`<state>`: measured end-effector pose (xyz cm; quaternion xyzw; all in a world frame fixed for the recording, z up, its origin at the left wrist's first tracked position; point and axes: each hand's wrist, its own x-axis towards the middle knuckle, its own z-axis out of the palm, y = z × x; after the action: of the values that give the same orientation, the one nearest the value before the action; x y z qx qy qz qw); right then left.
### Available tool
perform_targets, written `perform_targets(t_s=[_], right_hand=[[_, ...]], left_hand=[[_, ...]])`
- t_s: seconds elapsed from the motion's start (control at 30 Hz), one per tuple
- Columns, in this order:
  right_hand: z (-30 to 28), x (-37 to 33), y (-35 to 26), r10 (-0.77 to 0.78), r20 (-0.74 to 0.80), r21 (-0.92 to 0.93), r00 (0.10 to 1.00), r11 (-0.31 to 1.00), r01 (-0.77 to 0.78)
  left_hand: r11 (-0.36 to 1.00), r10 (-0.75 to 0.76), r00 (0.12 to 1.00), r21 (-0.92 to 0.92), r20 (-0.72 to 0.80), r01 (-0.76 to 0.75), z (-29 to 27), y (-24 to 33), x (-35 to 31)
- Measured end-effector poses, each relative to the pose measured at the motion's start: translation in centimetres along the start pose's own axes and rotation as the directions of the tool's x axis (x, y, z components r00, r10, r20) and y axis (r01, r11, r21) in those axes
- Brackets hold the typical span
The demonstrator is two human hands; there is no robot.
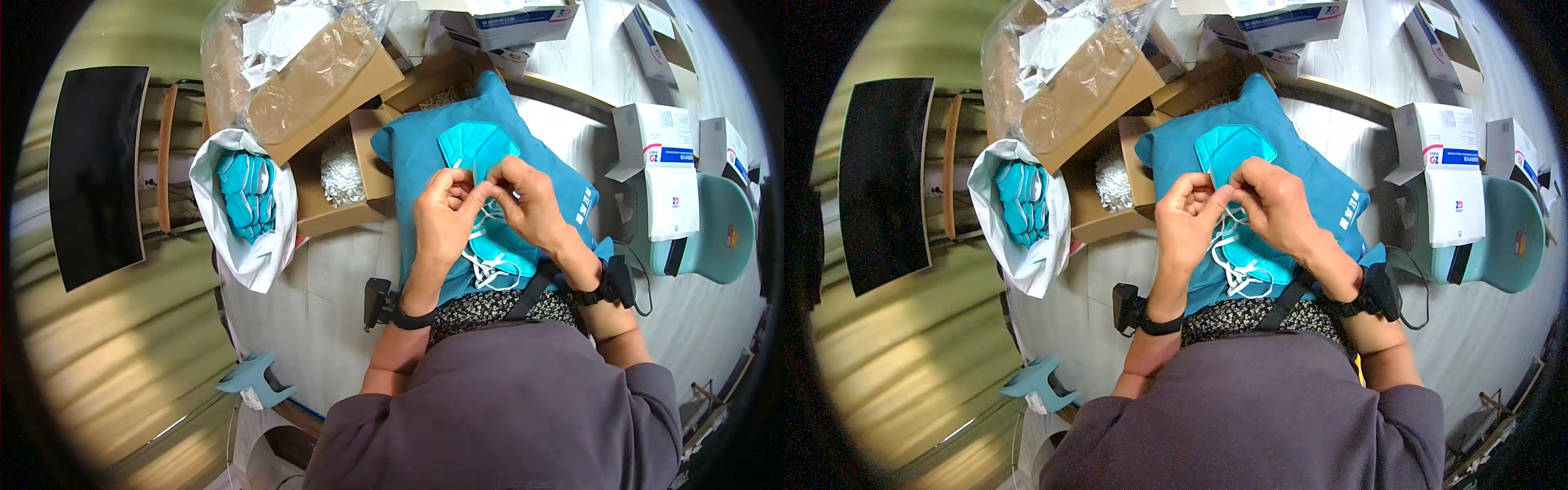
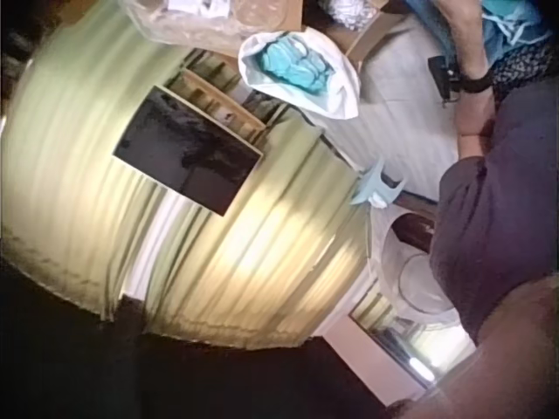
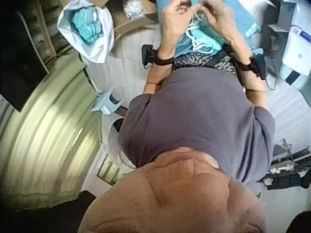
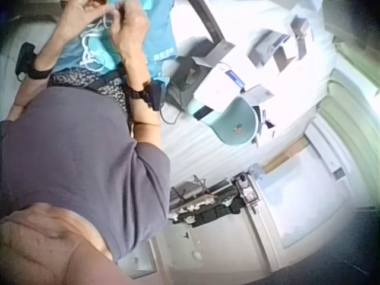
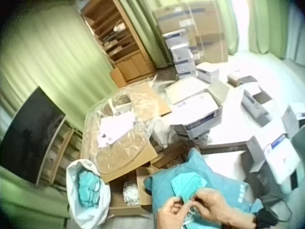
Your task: The recorder is sorting and packaging individual face masks into small plastic pouches.
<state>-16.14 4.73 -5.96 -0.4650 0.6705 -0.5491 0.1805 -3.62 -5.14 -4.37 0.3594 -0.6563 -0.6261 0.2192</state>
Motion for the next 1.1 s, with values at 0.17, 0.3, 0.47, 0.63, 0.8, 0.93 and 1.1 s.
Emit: perform_targets(t_s=[0.17, 0.3, 0.47, 0.63, 0.8, 0.93, 1.1], right_hand=[[-0.6, 0.2, 0.0, -0.132, 0.040, -0.088, 0.990, 0.987, 0.135], [-2.6, 0.5, 4.2, -0.023, -0.186, -0.177, 0.982, 0.984, -0.011], [-6.7, 1.5, 1.2, 0.222, 0.057, -0.088, 0.973, 0.972, -0.216], [-2.7, 0.9, -4.5, 0.240, 0.184, 0.089, 0.953, 0.962, -0.259], [0.8, -0.5, -1.4, 0.004, 0.137, 0.086, 0.991, 0.996, -0.016], [-0.3, -0.2, -2.1, -0.064, 0.192, 0.007, 0.979, 0.998, 0.064], [-1.4, 1.0, 0.0, -0.049, 0.027, 0.030, 0.998, 0.998, 0.049]], left_hand=[[0.998, -0.016, 0.987, 0.062, 0.159, 0.006, -0.7, -0.9, -0.3], [0.986, 0.135, 0.987, -0.112, 0.083, -0.125, -1.3, -0.6, -1.9], [0.972, 0.129, 0.991, -0.198, -0.016, -0.130, -3.2, 2.8, -2.0], [0.970, 0.061, 0.996, -0.231, -0.069, -0.075, -2.6, 3.2, -1.5], [0.986, 0.157, 0.987, 0.063, -0.036, -0.154, -1.7, 1.3, -2.2], [0.990, 0.090, 0.996, -0.103, -0.025, -0.092, -1.9, 0.4, -3.0], [0.959, 0.035, 0.998, -0.281, -0.047, -0.047, -1.8, 1.5, -4.2]])
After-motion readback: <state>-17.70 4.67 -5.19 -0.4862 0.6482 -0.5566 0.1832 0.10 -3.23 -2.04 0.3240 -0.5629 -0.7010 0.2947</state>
